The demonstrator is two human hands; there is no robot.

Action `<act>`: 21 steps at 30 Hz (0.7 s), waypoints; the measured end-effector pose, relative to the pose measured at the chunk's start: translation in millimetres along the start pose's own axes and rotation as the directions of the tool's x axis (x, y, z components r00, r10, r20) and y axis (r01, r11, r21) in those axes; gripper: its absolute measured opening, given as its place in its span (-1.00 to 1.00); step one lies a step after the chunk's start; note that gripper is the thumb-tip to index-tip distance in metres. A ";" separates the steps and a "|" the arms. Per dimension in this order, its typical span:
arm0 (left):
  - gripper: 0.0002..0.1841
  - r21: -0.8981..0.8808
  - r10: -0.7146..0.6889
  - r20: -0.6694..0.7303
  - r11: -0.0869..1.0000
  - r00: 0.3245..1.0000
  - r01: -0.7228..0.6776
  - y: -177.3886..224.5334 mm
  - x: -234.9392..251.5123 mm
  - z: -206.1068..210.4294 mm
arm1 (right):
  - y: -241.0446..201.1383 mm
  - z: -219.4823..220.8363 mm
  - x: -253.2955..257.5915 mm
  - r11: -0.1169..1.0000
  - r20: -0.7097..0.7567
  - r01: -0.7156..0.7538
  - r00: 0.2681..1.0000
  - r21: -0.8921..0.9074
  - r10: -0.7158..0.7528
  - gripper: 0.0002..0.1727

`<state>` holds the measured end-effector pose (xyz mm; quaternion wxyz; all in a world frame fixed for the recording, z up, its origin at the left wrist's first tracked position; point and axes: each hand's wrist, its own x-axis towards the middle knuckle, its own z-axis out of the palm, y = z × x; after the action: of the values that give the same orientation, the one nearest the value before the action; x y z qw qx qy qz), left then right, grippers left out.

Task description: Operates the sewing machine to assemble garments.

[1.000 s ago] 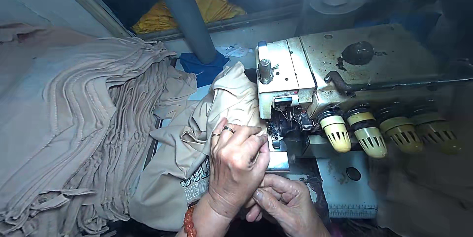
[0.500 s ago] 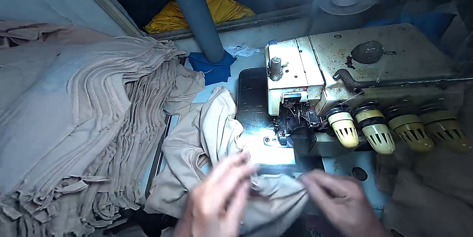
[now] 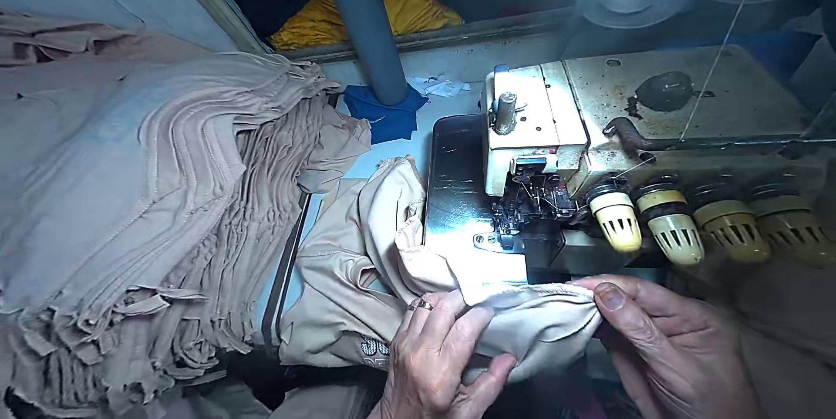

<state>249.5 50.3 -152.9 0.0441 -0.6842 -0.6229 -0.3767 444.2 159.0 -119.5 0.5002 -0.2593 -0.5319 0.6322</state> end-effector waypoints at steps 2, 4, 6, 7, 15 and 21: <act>-0.77 -0.059 -0.011 -0.049 0.998 0.999 0.008 -0.6 -0.4 0.0 | -1.4 0.1 1.5 1.000 0.018 0.000 1.000 0.023 -0.001 -0.80; -0.77 -0.166 -0.066 -0.086 0.985 0.994 0.051 -3.3 6.9 -7.6 | -1.0 -4.2 2.1 1.000 0.031 0.011 0.999 0.001 -0.011 -0.81; -0.78 -0.282 -0.151 -0.100 0.952 0.983 0.117 -3.4 21.4 -22.4 | -2.2 -9.1 1.3 0.995 0.062 0.032 0.998 -0.093 -0.026 -0.82; -0.79 -0.336 -0.188 -0.097 0.930 0.977 0.146 -1.6 31.0 -31.4 | -4.5 -10.0 -0.6 0.982 0.120 0.062 0.992 -0.181 -0.041 -0.82; -0.78 0.200 0.294 0.411 0.894 0.863 -0.400 -9.6 78.7 -92.5 | -35.5 -33.0 -1.6 0.871 0.578 0.338 0.812 -0.356 -0.079 -0.75; -0.90 -0.095 -0.018 0.406 0.994 0.914 0.062 -57.4 162.0 -115.6 | -22.3 -46.2 2.7 0.995 -0.053 -0.049 0.998 -0.083 0.045 -0.77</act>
<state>135.8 134.4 -1.7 -0.1298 -0.7358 -0.6115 -0.2603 490.9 179.1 -112.1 0.4871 -0.3086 -0.5390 0.6140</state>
